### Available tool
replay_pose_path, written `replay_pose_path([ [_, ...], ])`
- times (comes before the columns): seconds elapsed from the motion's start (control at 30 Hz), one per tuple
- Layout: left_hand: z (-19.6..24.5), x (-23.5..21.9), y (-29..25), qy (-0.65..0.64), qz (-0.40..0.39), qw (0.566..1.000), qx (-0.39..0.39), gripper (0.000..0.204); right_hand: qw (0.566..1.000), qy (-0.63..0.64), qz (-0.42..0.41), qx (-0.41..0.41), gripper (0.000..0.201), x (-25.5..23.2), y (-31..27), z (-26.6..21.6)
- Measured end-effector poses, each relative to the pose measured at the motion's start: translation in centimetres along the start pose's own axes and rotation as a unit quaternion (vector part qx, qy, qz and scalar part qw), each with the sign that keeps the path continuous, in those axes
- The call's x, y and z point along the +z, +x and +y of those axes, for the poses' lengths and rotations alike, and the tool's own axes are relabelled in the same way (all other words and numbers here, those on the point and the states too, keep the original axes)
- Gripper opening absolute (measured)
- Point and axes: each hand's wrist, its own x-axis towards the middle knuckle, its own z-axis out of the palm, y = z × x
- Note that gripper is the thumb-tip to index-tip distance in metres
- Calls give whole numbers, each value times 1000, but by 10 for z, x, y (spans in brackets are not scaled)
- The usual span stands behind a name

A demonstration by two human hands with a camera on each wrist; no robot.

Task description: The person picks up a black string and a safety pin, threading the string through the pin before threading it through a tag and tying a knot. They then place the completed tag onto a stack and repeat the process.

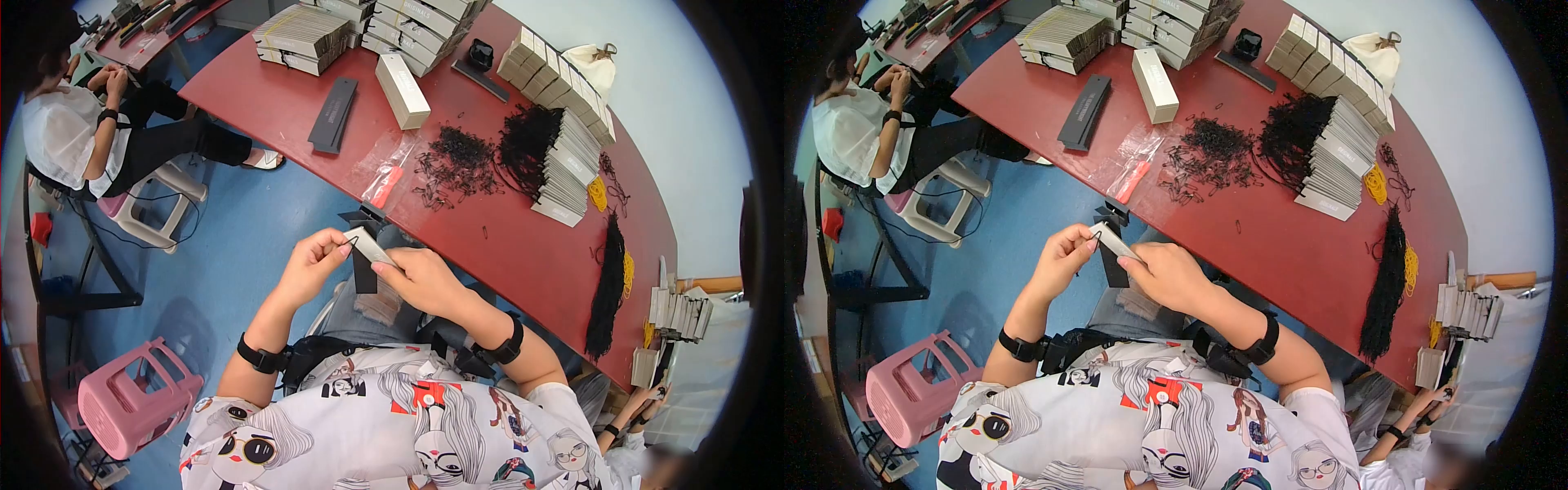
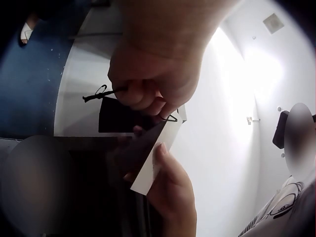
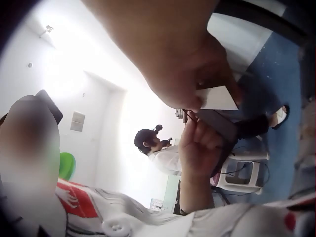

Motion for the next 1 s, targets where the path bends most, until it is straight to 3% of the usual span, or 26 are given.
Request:
replay_pose_path([
  [0.07, -2, -2, -1, -16, -17, 999, -22, 7, 999, -26, 1, -28, 23, 6, 4, 2],
  [0.13, -1, 0, -2, -28, -16, 999, -5, 8, 975, 222, -22, -1, 22, 22, 10, 10],
  [0.17, -1, 1, -3, -40, -14, 999, 13, 8, 975, 222, -21, -2, 22, 33, 14, 17],
  [0.23, 3, 2, -8, -44, 3, 999, 21, 10, 926, 376, 40, -8, 19, 50, 17, 19],
  [0.27, 5, 2, -9, -48, 21, 998, 28, 12, 925, 377, 39, -9, 19, 50, 12, 20],
  [0.33, 5, -1, -10, -24, 23, 999, 38, 16, 995, 71, 63, -36, 17, 31, 1, 1],
  [0.37, 4, -3, -10, -1, 24, 999, 47, 20, 995, 72, 63, -35, 17, 27, -1, -3],
  [0.43, -3, -9, -12, 29, 6, 999, 45, 21, 979, -133, 99, -118, 17, 21, -1, -7],
  [0.53, -3, -12, -17, 18, -23, 999, 24, 20, 967, -186, 54, -167, 20, 21, -3, -11],
  [0.67, 10, -9, -25, -62, -21, 998, 1, 15, 980, -143, -2, -139, 21, -9, -10, -26],
  [0.7, 16, -4, -23, -59, -26, 998, 1, 15, 992, 5, 16, -121, 22, -15, -13, -25],
  [0.73, 22, 5, -21, -56, -29, 997, 48, 14, 982, 152, 35, -102, 23, -21, -15, -26],
  [0.77, 28, 14, -18, -53, -35, 993, 96, 14, 982, 152, 42, -101, 23, -26, -15, -29],
  [0.83, 38, 29, -9, -24, -43, 991, 122, 13, 916, 398, 36, 29, 24, -36, -16, -35],
  [0.9, 50, 40, 1, 2, -53, 984, 168, 13, 904, 425, 52, 2, 21, -44, -19, -40],
  [1.0, 62, 54, 9, 11, -84, 985, 149, 12, 884, 456, 86, -64, 20, -53, -26, -41],
])
